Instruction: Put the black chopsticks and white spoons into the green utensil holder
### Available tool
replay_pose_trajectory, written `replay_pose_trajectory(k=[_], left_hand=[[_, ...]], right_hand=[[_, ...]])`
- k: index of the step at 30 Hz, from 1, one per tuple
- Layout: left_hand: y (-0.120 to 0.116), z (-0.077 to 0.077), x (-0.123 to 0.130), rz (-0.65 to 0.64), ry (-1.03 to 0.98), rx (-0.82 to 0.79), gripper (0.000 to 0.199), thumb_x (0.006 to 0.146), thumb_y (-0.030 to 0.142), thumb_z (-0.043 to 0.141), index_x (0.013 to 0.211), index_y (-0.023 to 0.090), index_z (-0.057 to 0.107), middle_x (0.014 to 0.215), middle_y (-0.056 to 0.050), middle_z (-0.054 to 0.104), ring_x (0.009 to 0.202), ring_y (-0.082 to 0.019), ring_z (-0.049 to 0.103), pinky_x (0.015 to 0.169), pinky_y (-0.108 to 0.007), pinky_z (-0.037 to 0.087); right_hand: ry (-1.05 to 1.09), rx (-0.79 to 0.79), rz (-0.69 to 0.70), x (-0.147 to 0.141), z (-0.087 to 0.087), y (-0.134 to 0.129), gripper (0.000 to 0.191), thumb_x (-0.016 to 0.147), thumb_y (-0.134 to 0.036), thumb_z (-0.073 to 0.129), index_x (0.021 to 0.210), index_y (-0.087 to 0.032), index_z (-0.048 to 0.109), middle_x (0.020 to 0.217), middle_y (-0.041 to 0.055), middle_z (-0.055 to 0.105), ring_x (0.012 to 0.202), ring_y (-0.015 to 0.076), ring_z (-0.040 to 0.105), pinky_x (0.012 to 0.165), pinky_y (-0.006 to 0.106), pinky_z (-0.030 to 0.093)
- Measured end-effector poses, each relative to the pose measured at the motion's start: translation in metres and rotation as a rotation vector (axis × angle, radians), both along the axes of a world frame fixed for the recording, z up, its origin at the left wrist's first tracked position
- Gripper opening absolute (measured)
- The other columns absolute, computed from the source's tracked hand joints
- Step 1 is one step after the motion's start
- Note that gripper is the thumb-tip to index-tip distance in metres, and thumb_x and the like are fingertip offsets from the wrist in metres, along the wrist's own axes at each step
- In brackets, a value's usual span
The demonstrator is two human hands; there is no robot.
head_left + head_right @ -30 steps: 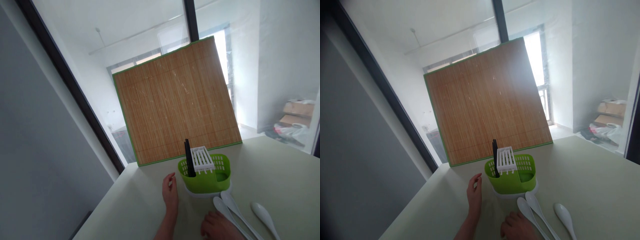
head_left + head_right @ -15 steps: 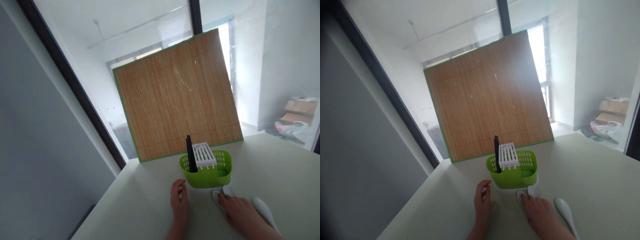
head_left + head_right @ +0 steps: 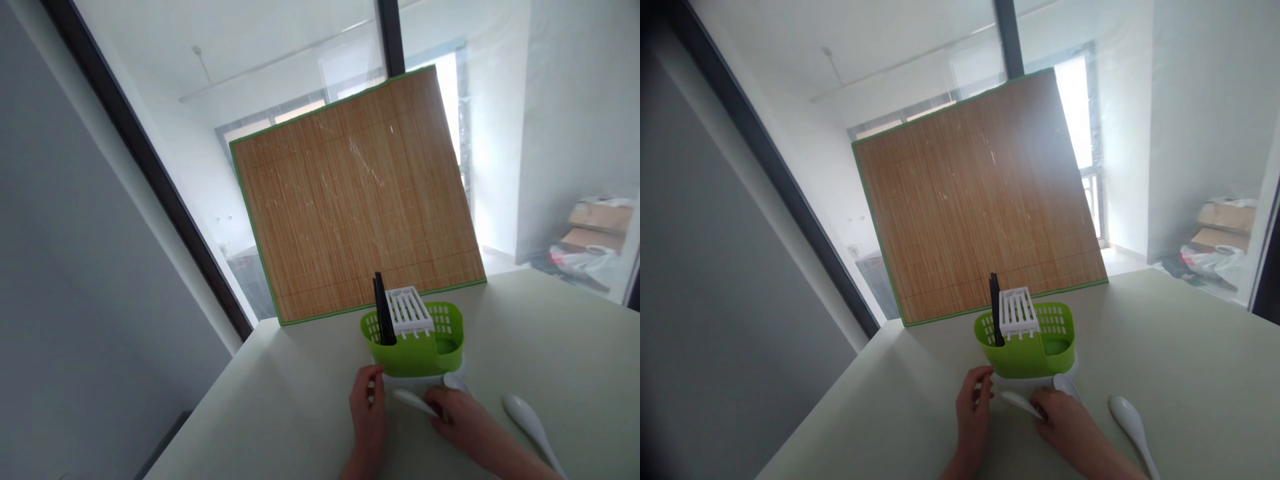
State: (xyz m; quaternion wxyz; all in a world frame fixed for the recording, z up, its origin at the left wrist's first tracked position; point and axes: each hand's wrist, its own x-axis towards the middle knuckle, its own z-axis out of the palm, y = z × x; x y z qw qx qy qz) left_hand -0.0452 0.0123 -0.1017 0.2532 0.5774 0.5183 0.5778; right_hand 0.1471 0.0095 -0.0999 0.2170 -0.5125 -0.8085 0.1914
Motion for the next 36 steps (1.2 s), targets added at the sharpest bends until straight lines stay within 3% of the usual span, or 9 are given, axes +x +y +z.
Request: replay_pose_trajectory(k=[2, 5, 10, 15, 27, 31, 33, 36], left_hand=[[-0.004, 0.002, 0.001, -0.046, 0.004, 0.003, 0.023, 0.091, 0.033, 0.047, 0.100, 0.021, 0.064, 0.101, -0.007, 0.065, 0.088, -0.018, 0.062, 0.069, -0.027, 0.051], [-0.012, 0.004, 0.003, -0.137, 0.048, 0.087, 0.025, 0.092, 0.032, 0.046, 0.109, 0.021, 0.061, 0.103, -0.007, 0.064, 0.088, -0.017, 0.061, 0.071, -0.026, 0.051], [-0.018, 0.002, 0.011, -0.235, 0.190, 0.256, 0.022, 0.090, 0.027, 0.051, 0.109, 0.021, 0.059, 0.093, -0.005, 0.063, 0.082, -0.016, 0.059, 0.069, -0.025, 0.049], [-0.019, 0.001, 0.022, -0.126, 0.282, 0.262, 0.008, 0.089, 0.022, 0.053, 0.085, 0.020, 0.059, 0.077, -0.001, 0.059, 0.070, -0.013, 0.055, 0.060, -0.020, 0.045], [-0.024, 0.012, 0.030, 0.028, 0.345, 0.327, 0.013, 0.085, 0.021, 0.055, 0.073, 0.020, 0.058, 0.066, 0.001, 0.057, 0.062, -0.012, 0.054, 0.059, -0.021, 0.043], [-0.019, 0.043, 0.022, 0.073, 0.253, 0.275, 0.010, 0.085, 0.025, 0.057, 0.080, 0.020, 0.064, 0.066, 0.002, 0.060, 0.061, -0.011, 0.056, 0.059, -0.020, 0.045], [-0.011, 0.069, 0.013, 0.153, 0.198, 0.282, 0.016, 0.085, 0.031, 0.058, 0.077, 0.019, 0.064, 0.065, 0.002, 0.060, 0.060, -0.011, 0.056, 0.060, -0.020, 0.045], [0.011, 0.111, -0.003, 0.277, 0.083, 0.356, 0.023, 0.085, 0.037, 0.058, 0.077, 0.017, 0.063, 0.065, 0.002, 0.060, 0.061, -0.012, 0.056, 0.061, -0.021, 0.046]], right_hand=[[0.203, -0.017, 0.053, -0.003, 0.004, 0.002, 0.011, 0.078, -0.017, 0.050, 0.072, -0.019, 0.060, 0.067, 0.0014, 0.065, 0.064, 0.0165, 0.060, 0.059, 0.025, 0.039], [0.472, -0.151, 0.095, -0.007, 0.004, 0.002, 0.025, 0.089, -0.036, 0.046, 0.074, -0.019, 0.056, 0.051, -0.0046, 0.051, 0.044, 0.0118, 0.049, 0.045, 0.022, 0.035], [0.636, -0.231, 0.149, -0.011, -0.001, 0.002, 0.033, 0.088, -0.048, 0.050, 0.078, -0.017, 0.058, 0.050, -0.0071, 0.044, 0.040, 0.0093, 0.043, 0.041, 0.020, 0.034], [0.669, -0.249, 0.206, -0.013, -0.003, 0.001, 0.035, 0.088, -0.049, 0.053, 0.079, -0.016, 0.060, 0.052, -0.0066, 0.044, 0.041, 0.0079, 0.041, 0.041, 0.019, 0.034], [0.700, -0.312, 0.248, -0.015, -0.007, 0.003, 0.038, 0.086, -0.051, 0.055, 0.080, -0.014, 0.063, 0.052, -0.0056, 0.045, 0.041, 0.0078, 0.041, 0.041, 0.020, 0.036], [0.705, -0.320, 0.199, -0.014, -0.006, 0.003, 0.040, 0.084, -0.052, 0.056, 0.101, -0.016, 0.063, 0.071, -0.0013, 0.055, 0.046, 0.0082, 0.045, 0.041, 0.020, 0.040], [0.733, -0.316, 0.150, -0.012, -0.007, 0.004, 0.044, 0.083, -0.052, 0.056, 0.111, -0.018, 0.060, 0.083, 0.0016, 0.057, 0.051, 0.0091, 0.047, 0.041, 0.020, 0.043], [0.744, -0.324, 0.121, -0.009, -0.008, 0.005, 0.045, 0.083, -0.052, 0.055, 0.112, -0.018, 0.060, 0.089, 0.0032, 0.057, 0.055, 0.0105, 0.049, 0.042, 0.021, 0.045]])
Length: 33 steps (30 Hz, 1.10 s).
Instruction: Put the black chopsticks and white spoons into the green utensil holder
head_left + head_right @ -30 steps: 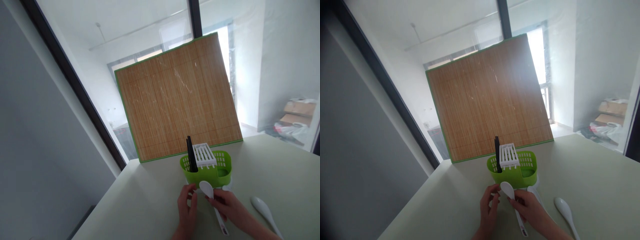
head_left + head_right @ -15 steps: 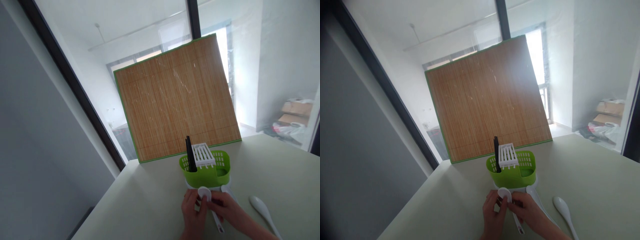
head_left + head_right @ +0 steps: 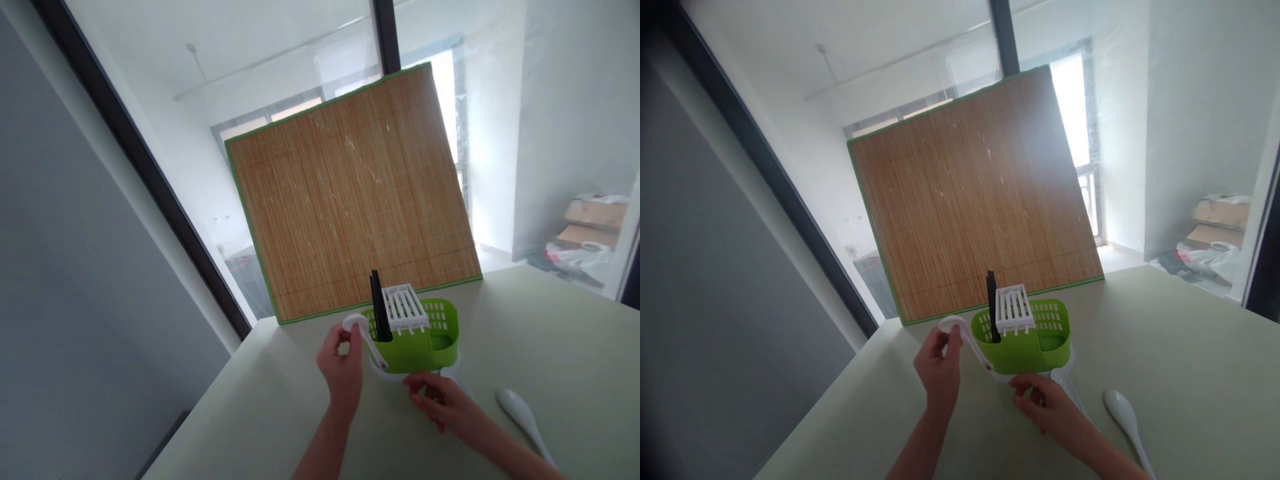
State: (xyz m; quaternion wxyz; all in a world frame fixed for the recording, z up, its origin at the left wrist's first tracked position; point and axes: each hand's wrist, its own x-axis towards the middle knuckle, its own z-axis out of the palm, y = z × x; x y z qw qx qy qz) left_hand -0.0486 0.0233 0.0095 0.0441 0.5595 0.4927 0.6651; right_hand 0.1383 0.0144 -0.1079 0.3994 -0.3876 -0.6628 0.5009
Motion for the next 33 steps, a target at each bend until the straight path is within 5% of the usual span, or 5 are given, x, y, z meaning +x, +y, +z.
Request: replay_pose_trajectory(k=[3, 6, 18, 25, 33], left_hand=[[0.027, 0.031, -0.010, 0.028, -0.056, 0.081, 0.026, 0.084, 0.040, 0.058, 0.076, 0.016, 0.062, 0.067, 0.000, 0.061, 0.063, -0.013, 0.057, 0.062, -0.022, 0.047], [0.056, 0.038, -0.010, 0.006, 0.052, -0.018, 0.028, 0.086, 0.042, 0.053, 0.079, 0.016, 0.062, 0.071, -0.001, 0.064, 0.065, -0.013, 0.060, 0.063, -0.022, 0.047], [0.103, -0.013, -0.007, 0.112, 0.381, -0.498, 0.022, 0.081, 0.036, 0.059, 0.073, 0.019, 0.071, 0.073, -0.005, 0.068, 0.073, -0.020, 0.062, 0.064, -0.028, 0.041], [0.106, -0.016, -0.007, 0.111, 0.415, -0.504, 0.018, 0.079, 0.034, 0.061, 0.079, 0.019, 0.071, 0.088, -0.008, 0.068, 0.086, -0.023, 0.061, 0.074, -0.031, 0.043], [0.086, -0.024, -0.016, 0.110, 0.271, -0.331, 0.034, 0.083, 0.030, 0.057, 0.115, 0.020, 0.060, 0.111, -0.009, 0.062, 0.093, -0.019, 0.059, 0.078, -0.030, 0.048]], right_hand=[[-0.050, 0.026, -0.008, 0.002, 0.003, 0.000, 0.040, 0.084, -0.049, 0.054, 0.106, -0.017, 0.062, 0.081, 0.0019, 0.057, 0.053, 0.0102, 0.047, 0.042, 0.021, 0.042], [-0.125, 0.069, -0.050, 0.003, 0.009, -0.002, 0.034, 0.083, -0.044, 0.053, 0.097, -0.016, 0.065, 0.068, -0.0007, 0.053, 0.049, 0.0098, 0.042, 0.041, 0.022, 0.037], [-0.215, 0.149, -0.058, 0.005, 0.017, -0.001, 0.018, 0.080, -0.031, 0.053, 0.081, -0.018, 0.066, 0.060, -0.0022, 0.055, 0.055, 0.0127, 0.047, 0.050, 0.023, 0.034], [-0.269, 0.179, -0.040, 0.006, 0.018, -0.003, 0.016, 0.079, -0.025, 0.052, 0.080, -0.019, 0.067, 0.062, -0.0018, 0.059, 0.058, 0.0135, 0.050, 0.053, 0.024, 0.035], [-0.413, 0.276, -0.108, 0.030, 0.030, 0.008, 0.025, 0.085, -0.032, 0.046, 0.086, -0.020, 0.067, 0.068, 0.0015, 0.064, 0.062, 0.0170, 0.056, 0.057, 0.027, 0.039]])
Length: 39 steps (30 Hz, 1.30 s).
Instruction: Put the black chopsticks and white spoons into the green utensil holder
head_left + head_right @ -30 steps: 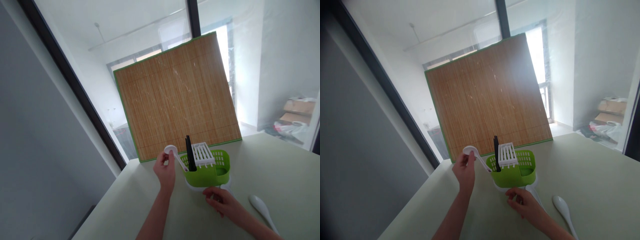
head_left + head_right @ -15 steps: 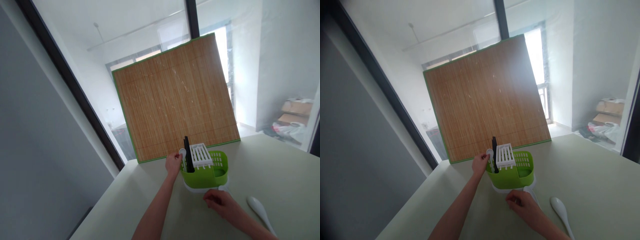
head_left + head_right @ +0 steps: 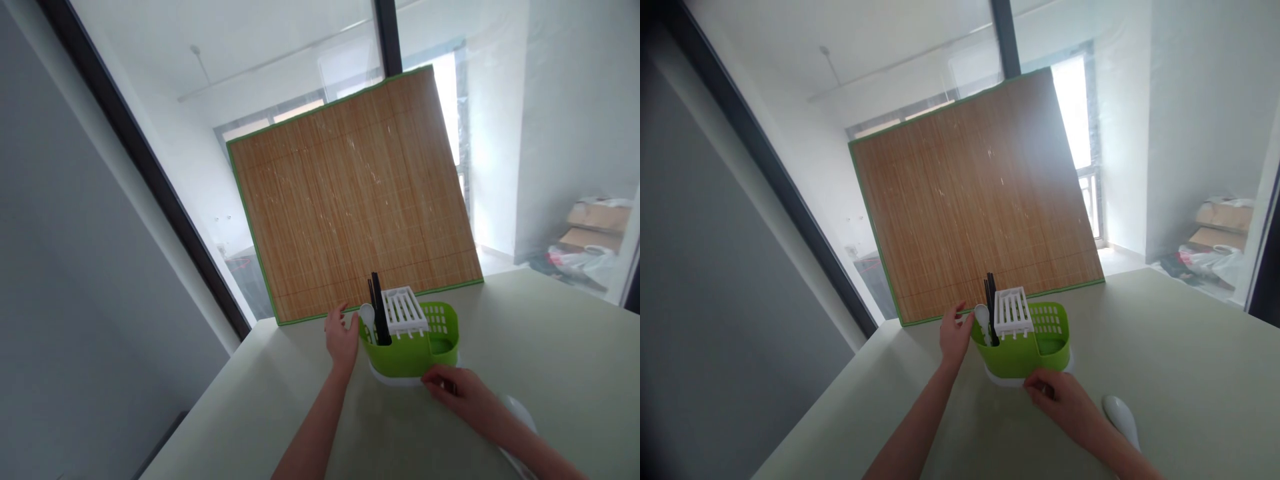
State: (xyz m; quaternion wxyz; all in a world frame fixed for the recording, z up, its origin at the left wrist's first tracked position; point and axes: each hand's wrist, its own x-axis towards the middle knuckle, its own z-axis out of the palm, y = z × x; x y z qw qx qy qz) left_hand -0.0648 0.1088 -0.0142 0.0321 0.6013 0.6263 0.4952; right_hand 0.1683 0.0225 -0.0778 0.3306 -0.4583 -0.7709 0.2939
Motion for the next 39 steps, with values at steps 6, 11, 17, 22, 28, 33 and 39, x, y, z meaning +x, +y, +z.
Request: replay_pose_trajectory(k=[6, 11, 17, 22, 28, 33, 39], left_hand=[[-0.048, -0.039, 0.000, -0.053, -0.152, 0.304, 0.025, 0.086, 0.025, 0.051, 0.110, 0.022, 0.060, 0.113, -0.009, 0.058, 0.104, -0.020, 0.055, 0.086, -0.035, 0.050], [-0.079, -0.078, 0.011, -0.095, -0.167, 0.248, 0.024, 0.084, 0.020, 0.051, 0.105, 0.023, 0.064, 0.112, -0.008, 0.058, 0.107, -0.021, 0.055, 0.088, -0.038, 0.051], [-0.093, -0.089, 0.023, -0.195, -0.177, 0.190, 0.029, 0.082, 0.013, 0.051, 0.104, 0.025, 0.065, 0.112, -0.007, 0.059, 0.106, -0.021, 0.056, 0.088, -0.036, 0.051], [-0.096, -0.090, 0.027, -0.227, -0.193, 0.169, 0.030, 0.082, 0.010, 0.050, 0.105, 0.024, 0.064, 0.112, -0.007, 0.058, 0.105, -0.020, 0.056, 0.086, -0.034, 0.052], [-0.097, -0.092, 0.029, -0.261, -0.225, 0.141, 0.032, 0.081, 0.008, 0.049, 0.103, 0.024, 0.064, 0.111, -0.006, 0.058, 0.104, -0.019, 0.056, 0.084, -0.031, 0.052], [-0.097, -0.095, 0.029, -0.298, -0.242, 0.117, 0.028, 0.085, 0.009, 0.047, 0.103, 0.023, 0.063, 0.111, -0.007, 0.057, 0.103, -0.018, 0.056, 0.081, -0.029, 0.052], [-0.103, -0.090, 0.034, -0.372, -0.253, 0.069, 0.020, 0.091, 0.018, 0.046, 0.101, 0.022, 0.062, 0.102, -0.005, 0.061, 0.086, -0.014, 0.059, 0.072, -0.024, 0.051]], right_hand=[[-0.437, 0.064, -0.239, 0.029, 0.008, 0.004, 0.025, 0.079, -0.026, 0.051, 0.101, -0.026, 0.063, 0.102, 0.0049, 0.066, 0.090, 0.0252, 0.063, 0.066, 0.031, 0.041], [-0.609, 0.010, -0.227, 0.031, -0.001, 0.002, 0.037, 0.071, -0.023, 0.057, 0.108, -0.025, 0.060, 0.106, 0.0071, 0.063, 0.093, 0.0294, 0.064, 0.061, 0.031, 0.040], [-0.639, -0.027, -0.240, 0.035, -0.007, 0.005, 0.032, 0.075, -0.021, 0.053, 0.107, -0.021, 0.057, 0.104, 0.0075, 0.061, 0.086, 0.0270, 0.065, 0.058, 0.030, 0.037], [-0.578, -0.037, -0.285, 0.048, -0.009, 0.009, 0.031, 0.078, -0.030, 0.054, 0.107, -0.021, 0.058, 0.106, 0.0083, 0.061, 0.085, 0.0256, 0.065, 0.060, 0.030, 0.037], [-0.589, -0.115, -0.215, 0.046, -0.016, 0.012, 0.020, 0.072, -0.017, 0.052, 0.086, -0.022, 0.066, 0.078, 0.0049, 0.070, 0.074, 0.0254, 0.066, 0.056, 0.029, 0.033], [-0.311, -0.103, -0.162, 0.037, -0.013, 0.014, 0.009, 0.078, -0.023, 0.051, 0.072, -0.020, 0.056, 0.068, 0.0024, 0.066, 0.057, 0.0182, 0.062, 0.052, 0.026, 0.036], [0.263, -0.040, -0.141, 0.019, 0.009, 0.003, 0.029, 0.090, -0.050, 0.046, 0.088, -0.022, 0.053, 0.052, -0.0055, 0.056, 0.046, 0.0144, 0.054, 0.048, 0.025, 0.043]])
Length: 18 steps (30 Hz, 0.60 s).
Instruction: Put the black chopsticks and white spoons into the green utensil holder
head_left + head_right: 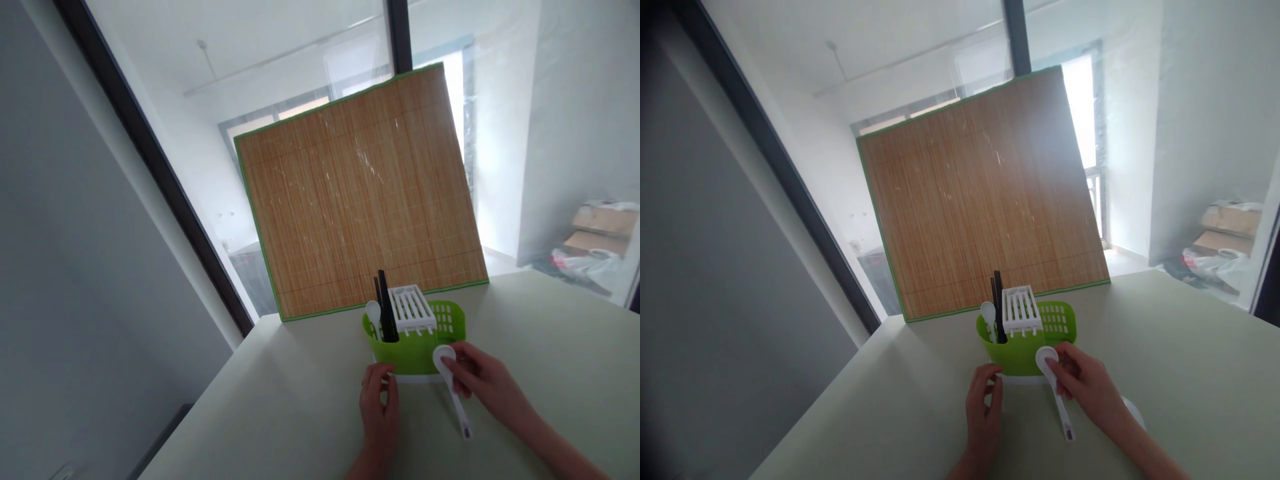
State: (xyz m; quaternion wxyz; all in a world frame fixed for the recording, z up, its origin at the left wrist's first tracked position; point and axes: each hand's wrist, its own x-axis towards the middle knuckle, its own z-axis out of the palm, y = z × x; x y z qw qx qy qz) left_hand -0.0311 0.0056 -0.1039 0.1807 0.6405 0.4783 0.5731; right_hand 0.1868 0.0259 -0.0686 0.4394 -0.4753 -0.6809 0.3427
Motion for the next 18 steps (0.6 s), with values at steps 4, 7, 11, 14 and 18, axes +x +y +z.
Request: replay_pose_trajectory(k=[4, 7, 11, 14, 18], left_hand=[[-0.005, 0.000, 0.004, -0.103, 0.083, 0.032, 0.017, 0.090, 0.019, 0.048, 0.100, 0.021, 0.061, 0.094, -0.004, 0.061, 0.083, -0.014, 0.059, 0.071, -0.023, 0.050], [-0.007, -0.002, 0.006, -0.145, 0.142, 0.042, 0.015, 0.089, 0.020, 0.051, 0.101, 0.021, 0.061, 0.092, -0.004, 0.062, 0.082, -0.014, 0.058, 0.071, -0.024, 0.049], [-0.007, -0.004, 0.008, -0.166, 0.142, 0.050, 0.016, 0.087, 0.021, 0.055, 0.102, 0.022, 0.061, 0.091, -0.003, 0.063, 0.080, -0.014, 0.058, 0.070, -0.024, 0.049], [-0.008, -0.002, 0.010, -0.177, 0.123, 0.054, 0.015, 0.086, 0.022, 0.057, 0.101, 0.021, 0.061, 0.089, -0.003, 0.063, 0.078, -0.013, 0.059, 0.069, -0.023, 0.049], [-0.010, 0.001, 0.012, -0.180, 0.102, 0.074, 0.014, 0.087, 0.024, 0.057, 0.100, 0.021, 0.061, 0.087, -0.002, 0.064, 0.076, -0.013, 0.059, 0.068, -0.023, 0.049]], right_hand=[[0.046, 0.111, -0.093, -0.010, 0.000, -0.008, 0.027, 0.089, -0.049, 0.051, 0.094, -0.022, 0.055, 0.066, -0.0018, 0.064, 0.058, 0.0155, 0.061, 0.056, 0.025, 0.048], [0.000, 0.169, -0.104, -0.016, -0.004, -0.013, 0.026, 0.089, -0.047, 0.052, 0.092, -0.022, 0.058, 0.068, -0.0012, 0.064, 0.059, 0.0155, 0.060, 0.058, 0.025, 0.049], [-0.044, 0.254, -0.121, -0.023, -0.007, -0.017, 0.023, 0.089, -0.043, 0.053, 0.092, -0.022, 0.060, 0.069, -0.0015, 0.063, 0.059, 0.0144, 0.059, 0.058, 0.024, 0.048], [-0.058, 0.275, -0.098, -0.027, -0.008, -0.019, 0.020, 0.090, -0.041, 0.053, 0.094, -0.022, 0.060, 0.071, -0.0012, 0.065, 0.060, 0.0141, 0.060, 0.060, 0.024, 0.048], [-0.078, 0.321, -0.071, -0.030, -0.009, -0.020, 0.018, 0.091, -0.038, 0.053, 0.094, -0.021, 0.060, 0.072, -0.0008, 0.064, 0.061, 0.0140, 0.060, 0.061, 0.024, 0.048]])
